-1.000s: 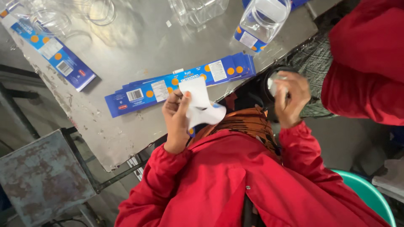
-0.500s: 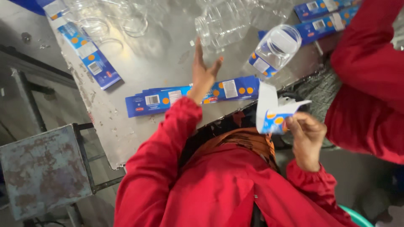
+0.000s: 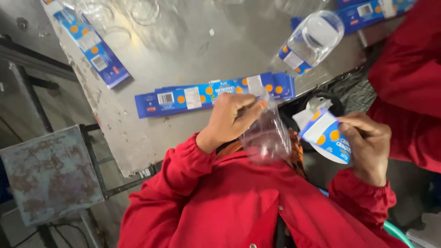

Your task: The person applies adhesive labels to clear plastic containers, aligning each label and pressing it down by hand before placing the containers onto a table.

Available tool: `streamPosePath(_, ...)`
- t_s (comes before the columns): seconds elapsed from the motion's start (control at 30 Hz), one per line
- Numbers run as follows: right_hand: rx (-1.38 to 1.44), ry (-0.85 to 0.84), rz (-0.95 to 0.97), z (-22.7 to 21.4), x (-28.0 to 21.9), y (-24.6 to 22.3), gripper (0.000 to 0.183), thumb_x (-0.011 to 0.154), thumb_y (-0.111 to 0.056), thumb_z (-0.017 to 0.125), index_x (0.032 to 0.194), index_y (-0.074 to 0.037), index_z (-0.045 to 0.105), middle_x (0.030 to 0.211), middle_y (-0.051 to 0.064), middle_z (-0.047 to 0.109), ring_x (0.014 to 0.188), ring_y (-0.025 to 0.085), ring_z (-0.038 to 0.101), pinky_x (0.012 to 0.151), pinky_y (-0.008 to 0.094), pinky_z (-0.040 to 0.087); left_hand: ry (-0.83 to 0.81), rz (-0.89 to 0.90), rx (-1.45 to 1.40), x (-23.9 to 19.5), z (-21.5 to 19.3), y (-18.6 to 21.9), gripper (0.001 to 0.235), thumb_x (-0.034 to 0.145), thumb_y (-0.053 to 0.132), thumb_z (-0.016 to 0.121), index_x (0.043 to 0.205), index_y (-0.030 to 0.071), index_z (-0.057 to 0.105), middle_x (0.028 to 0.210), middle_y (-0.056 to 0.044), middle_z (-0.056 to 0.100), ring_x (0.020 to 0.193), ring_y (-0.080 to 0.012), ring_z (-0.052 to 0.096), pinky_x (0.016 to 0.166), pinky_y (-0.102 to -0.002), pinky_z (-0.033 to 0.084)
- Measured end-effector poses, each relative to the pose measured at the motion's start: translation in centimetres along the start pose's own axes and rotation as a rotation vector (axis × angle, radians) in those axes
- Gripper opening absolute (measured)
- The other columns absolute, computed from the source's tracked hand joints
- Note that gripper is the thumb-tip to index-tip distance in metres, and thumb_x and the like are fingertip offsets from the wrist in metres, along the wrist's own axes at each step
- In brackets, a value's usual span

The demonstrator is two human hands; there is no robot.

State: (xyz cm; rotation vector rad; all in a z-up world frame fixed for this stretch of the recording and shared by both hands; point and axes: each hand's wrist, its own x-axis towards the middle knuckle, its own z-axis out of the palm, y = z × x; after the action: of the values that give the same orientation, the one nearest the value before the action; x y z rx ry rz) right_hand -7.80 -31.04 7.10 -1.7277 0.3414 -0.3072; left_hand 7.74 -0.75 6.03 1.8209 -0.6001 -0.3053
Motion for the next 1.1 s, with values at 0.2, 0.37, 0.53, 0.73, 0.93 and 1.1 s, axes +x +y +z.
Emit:
streamPosePath(0.2, -0.208, -0.615, 0.001, 5.3, 2.4, -2.0, 0.015, 0.078, 0.000, 0.080, 0.093, 0.000, 0.077, 0.085, 0.006, 0.073, 0.074, 0.008, 0.063, 0.063, 0.024, 0.047, -0.582, 0.005, -0.313, -1.1, -1.5, -2.1, 0.030, 0.099, 0.037, 0.067, 0.105, 0.009, 0.074, 0.080, -0.006, 0.070, 0.072, -0.0161, 0.063, 0.066, -0.034, 0.049)
streamPosePath(0.37, -0.334, -0.608, 0.052, 9.7, 1.6, -2.7, 0.018, 0.079, -0.004, 0.087, 0.082, -0.002, 0.070, 0.074, 0.006, 0.070, 0.067, 0.011, 0.060, 0.061, 0.026, 0.047, -0.673, 0.088, -0.124, -0.6, -1.9, -2.3, 0.038, 0.077, 0.030, 0.081, 0.103, 0.004, 0.071, 0.079, -0.004, 0.069, 0.069, -0.0141, 0.061, 0.061, -0.033, 0.048)
streamPosePath(0.53, -0.036, -0.418, -0.107, 6.3, 2.0, -2.9, 0.019, 0.083, 0.005, 0.069, 0.093, -0.008, 0.060, 0.116, 0.007, 0.067, 0.114, 0.016, 0.062, 0.101, 0.029, 0.048, -0.554, 0.188, -0.296, -1.6, -3.7, -2.7, 0.047, 0.085, 0.021, 0.083, 0.125, 0.004, 0.065, 0.091, -0.001, 0.069, 0.078, -0.0103, 0.061, 0.068, -0.028, 0.052)
streamPosePath(0.73, -0.032, -0.464, -0.133, 4.3, 0.5, 6.4, 0.028, 0.074, 0.007, 0.073, 0.094, -0.004, 0.057, 0.142, 0.022, 0.059, 0.135, 0.030, 0.051, 0.110, 0.040, 0.043, -0.422, -0.005, -0.758, -2.8, -2.7, -0.7, 0.061, 0.089, 0.003, 0.081, 0.144, 0.000, 0.054, 0.109, 0.003, 0.070, 0.093, -0.0037, 0.063, 0.080, -0.024, 0.054)
streamPosePath(0.93, 0.497, -0.092, -0.082, 6.4, -1.0, 11.0, 0.018, 0.112, -0.006, 0.061, 0.121, 0.007, 0.067, 0.116, 0.020, 0.073, 0.099, 0.028, 0.072, 0.088, 0.041, 0.060, -0.319, -0.159, -0.992, -2.8, -0.8, 1.8, 0.063, 0.095, -0.002, 0.074, 0.154, -0.002, 0.052, 0.100, 0.001, 0.061, 0.082, -0.0033, 0.053, 0.070, -0.023, 0.046)
streamPosePath(1.1, 0.303, -0.085, -0.291, 8.5, -0.3, 11.1, 0.022, 0.109, -0.007, 0.063, 0.128, 0.005, 0.063, 0.122, 0.019, 0.070, 0.104, 0.030, 0.070, 0.091, 0.040, 0.059, -0.206, -0.086, -0.971, -2.6, -0.9, 3.6, 0.057, 0.094, -0.004, 0.073, 0.148, -0.002, 0.052, 0.120, 0.002, 0.066, 0.100, -0.0030, 0.061, 0.083, -0.023, 0.053)
